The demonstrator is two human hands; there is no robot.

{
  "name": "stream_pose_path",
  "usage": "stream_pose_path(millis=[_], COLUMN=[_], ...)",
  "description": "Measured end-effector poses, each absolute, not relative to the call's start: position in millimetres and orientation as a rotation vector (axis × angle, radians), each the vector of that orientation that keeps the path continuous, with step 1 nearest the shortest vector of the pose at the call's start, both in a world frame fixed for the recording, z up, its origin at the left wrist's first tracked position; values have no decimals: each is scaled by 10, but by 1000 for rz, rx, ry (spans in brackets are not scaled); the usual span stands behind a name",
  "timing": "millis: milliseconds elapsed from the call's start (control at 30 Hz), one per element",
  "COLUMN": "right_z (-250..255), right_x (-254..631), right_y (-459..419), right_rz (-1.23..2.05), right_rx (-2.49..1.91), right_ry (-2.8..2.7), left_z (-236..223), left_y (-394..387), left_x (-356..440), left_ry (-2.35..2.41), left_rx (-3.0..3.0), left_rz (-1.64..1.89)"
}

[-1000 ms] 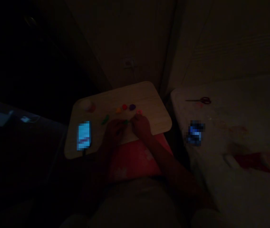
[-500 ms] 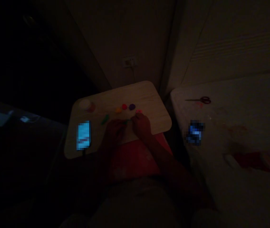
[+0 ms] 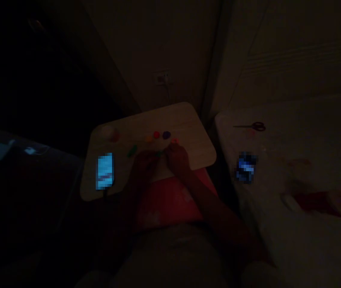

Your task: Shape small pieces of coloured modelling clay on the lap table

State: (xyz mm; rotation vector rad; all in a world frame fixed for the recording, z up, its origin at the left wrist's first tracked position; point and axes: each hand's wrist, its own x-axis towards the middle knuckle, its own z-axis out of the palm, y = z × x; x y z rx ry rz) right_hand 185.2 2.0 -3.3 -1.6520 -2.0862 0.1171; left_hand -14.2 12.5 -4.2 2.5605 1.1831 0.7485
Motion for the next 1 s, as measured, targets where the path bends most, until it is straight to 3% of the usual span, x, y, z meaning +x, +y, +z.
stream_pose_path(millis=[1000], right_z=[-61], right_x=[1821], right_y=[74], right_rz=[100], right_rx=[-1704], right_ry=[-2031], left_z=[-76], left_y=[152], left_x=[-140], left_ry=[1147], left_rx=[2597], left_rz=[781])
